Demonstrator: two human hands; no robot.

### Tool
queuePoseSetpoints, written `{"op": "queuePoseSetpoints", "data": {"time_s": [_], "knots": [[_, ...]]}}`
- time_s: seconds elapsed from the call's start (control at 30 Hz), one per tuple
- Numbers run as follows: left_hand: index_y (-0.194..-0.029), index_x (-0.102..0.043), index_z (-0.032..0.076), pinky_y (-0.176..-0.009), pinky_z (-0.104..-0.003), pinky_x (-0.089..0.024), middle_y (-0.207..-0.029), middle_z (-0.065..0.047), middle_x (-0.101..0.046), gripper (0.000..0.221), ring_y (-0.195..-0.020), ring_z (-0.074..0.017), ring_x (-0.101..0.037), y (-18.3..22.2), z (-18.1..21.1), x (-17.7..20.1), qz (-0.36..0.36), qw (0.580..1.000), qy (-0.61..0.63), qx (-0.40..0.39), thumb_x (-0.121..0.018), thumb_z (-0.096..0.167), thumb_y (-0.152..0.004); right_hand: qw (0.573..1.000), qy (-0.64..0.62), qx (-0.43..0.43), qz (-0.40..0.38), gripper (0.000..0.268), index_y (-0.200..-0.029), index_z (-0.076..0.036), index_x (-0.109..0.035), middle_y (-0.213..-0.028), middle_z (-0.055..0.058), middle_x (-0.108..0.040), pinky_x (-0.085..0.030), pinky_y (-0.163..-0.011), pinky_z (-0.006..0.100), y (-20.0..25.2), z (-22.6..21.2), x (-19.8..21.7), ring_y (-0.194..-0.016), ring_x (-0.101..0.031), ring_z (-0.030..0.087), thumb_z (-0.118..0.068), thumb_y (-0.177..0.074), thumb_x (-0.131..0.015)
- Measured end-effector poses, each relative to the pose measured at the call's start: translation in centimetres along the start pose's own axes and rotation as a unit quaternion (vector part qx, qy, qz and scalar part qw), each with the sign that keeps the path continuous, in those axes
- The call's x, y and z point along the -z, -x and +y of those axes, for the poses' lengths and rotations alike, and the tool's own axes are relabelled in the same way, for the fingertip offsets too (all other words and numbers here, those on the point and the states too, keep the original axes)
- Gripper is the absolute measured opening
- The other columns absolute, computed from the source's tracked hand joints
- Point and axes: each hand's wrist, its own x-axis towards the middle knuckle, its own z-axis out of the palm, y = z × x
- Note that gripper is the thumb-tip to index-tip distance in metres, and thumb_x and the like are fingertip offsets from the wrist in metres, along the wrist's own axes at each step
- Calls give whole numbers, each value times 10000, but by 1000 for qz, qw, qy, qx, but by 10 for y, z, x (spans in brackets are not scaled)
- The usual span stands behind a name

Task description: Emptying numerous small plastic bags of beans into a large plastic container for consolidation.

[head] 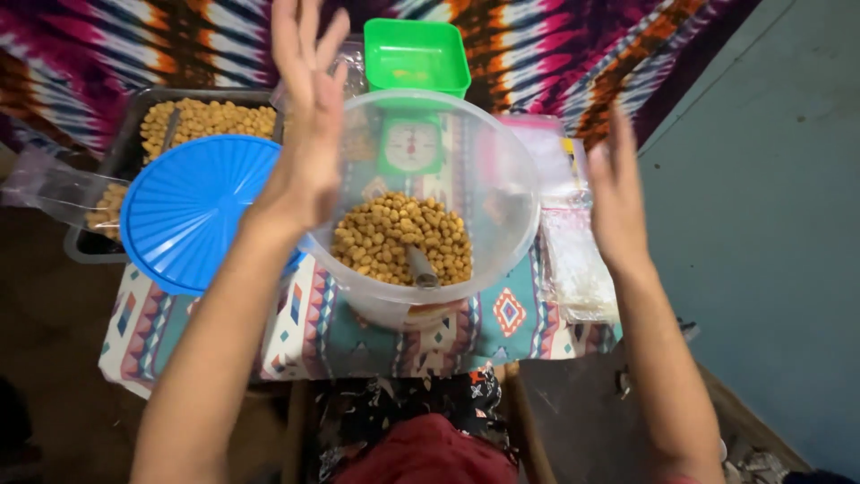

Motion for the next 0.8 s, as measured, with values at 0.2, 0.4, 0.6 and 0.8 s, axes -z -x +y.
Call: {"op": "queuePoseSetpoints", "data": {"time_s": [0.2, 0.4, 0.6, 0.8], "knots": [[-1629, -42, 73, -1522, -474, -213, -1721, -177, -151, 969, -1709, -331, -257, -31, 54, -61, -92, 983, -61, -149, -372, 743, -1012, 836, -520, -168, -46, 842, -1548, -221, -415, -1611, 168, -487, -545, -1070, 377, -48, -150, -43, -1358, -571, 289, -551, -804, -632], [-1683, -201, 270, -1233, -664, 10, -1700, -122, -103, 650, -1607, -405, -112, -67, 100, -56, -349, 765, -460, -286, -701, 578, -1404, 769, -593, -144, -192, 827, -1516, -85, -495, -1534, 184, -563, -529, -1148, 446, -34, -178, -29, -1320, -618, 314, -630, -897, -447], [-1379, -590, -43, -1089, -497, -388, -1406, -239, -617, 515, -1295, -423, -537, -59, 39, -6, -64, 928, -342, -136, -338, 347, -1155, 879, -459, -126, -16, 742, -1482, -141, -502, -1414, 171, -696, -661, -988, 400, -20, -197, -36, -1116, -769, 293, -528, -850, -534], [-1415, -598, 78, -1306, -429, -348, -1444, -74, -625, 547, -1399, -233, -563, -54, -4, -55, -138, 714, 684, 64, -554, 526, -1104, 922, 155, 322, -148, 769, -1757, -281, -53, -1816, 51, 151, 185, -1460, 686, -25, -135, -83, -1724, 215, 334, -690, -1107, -89]]}}
